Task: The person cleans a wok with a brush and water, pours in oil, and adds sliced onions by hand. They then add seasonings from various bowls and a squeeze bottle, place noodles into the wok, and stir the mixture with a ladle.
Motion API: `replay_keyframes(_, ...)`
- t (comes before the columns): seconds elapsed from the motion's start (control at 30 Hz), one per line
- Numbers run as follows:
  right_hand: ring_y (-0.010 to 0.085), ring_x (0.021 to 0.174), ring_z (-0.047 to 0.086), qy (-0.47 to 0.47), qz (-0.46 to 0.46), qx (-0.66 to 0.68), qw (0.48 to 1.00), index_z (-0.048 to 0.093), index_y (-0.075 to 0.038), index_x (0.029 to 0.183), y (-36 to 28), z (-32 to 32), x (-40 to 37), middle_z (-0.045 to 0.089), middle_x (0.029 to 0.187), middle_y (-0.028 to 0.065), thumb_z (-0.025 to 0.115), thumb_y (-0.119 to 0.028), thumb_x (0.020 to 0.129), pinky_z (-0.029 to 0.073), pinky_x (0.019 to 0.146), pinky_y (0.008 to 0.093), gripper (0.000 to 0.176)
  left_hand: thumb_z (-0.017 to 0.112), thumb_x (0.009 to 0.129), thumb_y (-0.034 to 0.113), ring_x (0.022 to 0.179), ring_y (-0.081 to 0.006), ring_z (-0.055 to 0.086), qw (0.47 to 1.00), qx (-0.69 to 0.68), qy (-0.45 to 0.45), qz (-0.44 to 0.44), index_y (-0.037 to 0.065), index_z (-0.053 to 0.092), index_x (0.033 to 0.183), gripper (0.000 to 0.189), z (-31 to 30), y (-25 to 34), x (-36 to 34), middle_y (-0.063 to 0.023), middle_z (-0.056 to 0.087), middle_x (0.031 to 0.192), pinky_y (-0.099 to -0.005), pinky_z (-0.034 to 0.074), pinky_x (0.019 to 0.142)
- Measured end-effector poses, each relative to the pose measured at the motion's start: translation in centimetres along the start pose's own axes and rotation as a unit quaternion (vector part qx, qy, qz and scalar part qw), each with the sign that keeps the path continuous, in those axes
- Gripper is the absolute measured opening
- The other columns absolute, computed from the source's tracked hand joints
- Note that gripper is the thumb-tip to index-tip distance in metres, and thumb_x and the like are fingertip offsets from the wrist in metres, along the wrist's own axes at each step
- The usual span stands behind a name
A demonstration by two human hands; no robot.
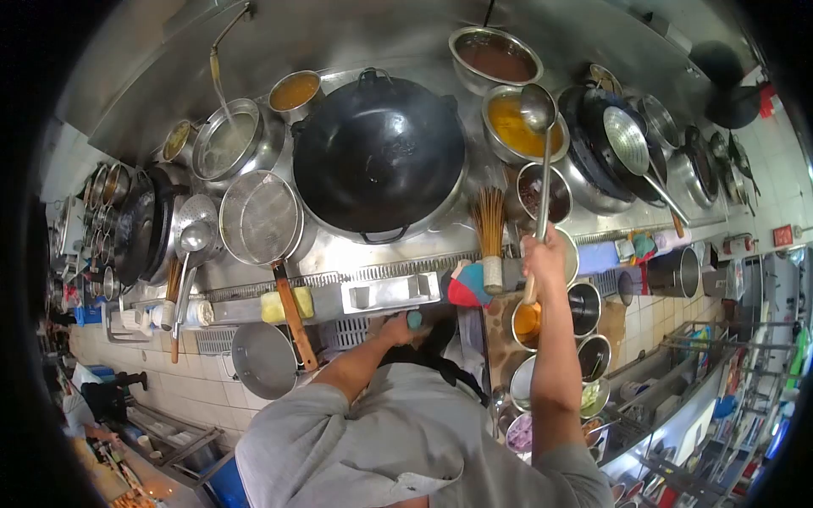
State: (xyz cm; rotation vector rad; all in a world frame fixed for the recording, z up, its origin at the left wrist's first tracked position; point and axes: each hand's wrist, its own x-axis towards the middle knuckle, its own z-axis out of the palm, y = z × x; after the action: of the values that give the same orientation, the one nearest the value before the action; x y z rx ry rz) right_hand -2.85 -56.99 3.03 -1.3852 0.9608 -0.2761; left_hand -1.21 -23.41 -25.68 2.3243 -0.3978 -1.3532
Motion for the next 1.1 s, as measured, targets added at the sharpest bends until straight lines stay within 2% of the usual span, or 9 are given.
replay_keyframes(0.07, 0.0109, 0.045, 0.044, 0.043, -0.035, -0.103, 0.993, 0.051, -0.009, 0.134, 1.4, -0.9, 0.7, 0.052, 0.07, 0.0016, 0.061, 0.0, 0.092, 0.037, 0.038, 0.0294, 0.044, 0.075, 0.081, 0.052, 0.118, -0.0453, 0.065, 0.999, 0.025, 0.01, 0.04, 0.001, 0.034, 0.153, 0.098, -0.2, -1.3, 0.0, -0.0299, 0.067, 0.125, -0.052, 0.052, 0.101)
replay_keyframes(0.3, 0.0098, 0.043, 0.042, -0.096, 0.068, 0.292, 0.949, 0.052, -0.01, 0.139, 2.1, 2.2, -5.7, 0.049, 0.068, 0.0012, 0.062, 0.0, 0.092, 0.036, 0.038, 0.0281, 0.049, 0.073, 0.087, 0.041, 0.12, -0.0482, 0.061, 0.979, 0.089, -0.008, 0.186, 0.008, 0.043, 0.146, 0.074, -4.2, 1.7, -7.2, -0.0315, 0.06, 0.131, -0.0513, 0.051, 0.101)
replay_keyframes(0.47, 0.0092, 0.043, 0.041, -0.16, 0.102, 0.302, 0.934, 0.05, -0.009, 0.143, 4.5, 7.5, -9.9, 0.048, 0.066, 0.0002, 0.063, 0.0, 0.091, 0.035, 0.038, 0.0277, 0.055, 0.073, 0.088, 0.04, 0.118, -0.0469, 0.062, 0.952, 0.054, -0.024, 0.299, 0.005, 0.045, 0.144, 0.072, -7.6, 5.3, -12.9, -0.029, 0.061, 0.13, -0.0504, 0.051, 0.1)
replay_keyframes(0.7, 0.0078, 0.043, 0.043, -0.065, 0.036, 0.043, 0.996, 0.057, -0.009, 0.141, 6.1, 11.9, -12.3, 0.055, 0.073, 0.0022, 0.067, -0.002, 0.09, 0.036, 0.037, 0.027, 0.053, 0.074, 0.088, 0.041, 0.117, -0.0465, 0.062, 0.94, 0.079, -0.097, 0.317, 0.002, 0.046, 0.14, 0.071, -8.9, 5.4, -15.5, -0.0296, 0.062, 0.128, -0.0508, 0.051, 0.099)
replay_keyframes(0.73, 0.0152, 0.056, 0.06, -0.046, 0.026, -0.035, 0.998, 0.058, -0.007, 0.141, 7.7, 11.2, -12.0, 0.065, 0.086, 0.006, 0.067, -0.004, 0.09, 0.05, 0.05, 0.0319, 0.052, 0.074, 0.088, 0.041, 0.116, -0.047, 0.062, 0.94, 0.079, -0.101, 0.317, 0.002, 0.047, 0.138, 0.07, -8.5, 5.1, -15.8, -0.0297, 0.063, 0.125, -0.0513, 0.051, 0.099)
replay_keyframes(0.8, 0.0272, 0.067, 0.067, 0.043, -0.17, -0.137, 0.975, 0.054, -0.008, 0.146, 10.3, 10.8, -11.3, 0.069, 0.082, 0.0141, 0.067, -0.01, 0.091, 0.053, 0.062, 0.0379, 0.056, 0.074, 0.088, 0.041, 0.117, -0.0465, 0.063, 0.938, 0.103, -0.127, 0.305, 0.001, 0.047, 0.141, 0.072, -8.2, 5.0, -16.6, -0.0301, 0.063, 0.128, -0.0509, 0.051, 0.098)
replay_keyframes(0.87, 0.0448, 0.095, 0.071, 0.11, -0.126, -0.188, 0.968, 0.055, -0.015, 0.144, 11.9, 10.2, -12.6, 0.072, 0.093, 0.0256, 0.064, -0.015, 0.092, 0.054, 0.086, 0.0485, 0.053, 0.074, 0.088, 0.04, 0.118, -0.0464, 0.063, 0.939, 0.129, -0.145, 0.284, 0.001, 0.046, 0.142, 0.073, -8.1, 5.0, -17.7, -0.0303, 0.063, 0.13, -0.0506, 0.051, 0.099)
replay_keyframes(0.97, 0.0493, 0.096, 0.069, 0.177, -0.147, -0.268, 0.936, 0.052, -0.018, 0.147, 16.6, 9.5, -12.3, 0.072, 0.098, 0.029, 0.064, -0.015, 0.092, 0.053, 0.086, 0.0545, 0.056, 0.074, 0.088, 0.041, 0.117, -0.0471, 0.063, 0.944, 0.152, -0.135, 0.26, 0.002, 0.047, 0.141, 0.071, -7.3, 4.8, -18.9, -0.0297, 0.064, 0.127, -0.0513, 0.051, 0.098)
replay_keyframes(1.1, 0.049, 0.093, 0.07, 0.138, -0.006, -0.3, 0.944, 0.044, -0.014, 0.154, 20.4, 9.8, -10.7, 0.071, 0.1, 0.0294, 0.064, -0.019, 0.091, 0.054, 0.084, 0.0566, 0.066, 0.074, 0.088, 0.04, 0.117, -0.0471, 0.062, 0.958, 0.148, -0.104, 0.222, 0.004, 0.048, 0.138, 0.066, -4.8, 3.9, -20.8, -0.0295, 0.063, 0.127, -0.0508, 0.05, 0.098)
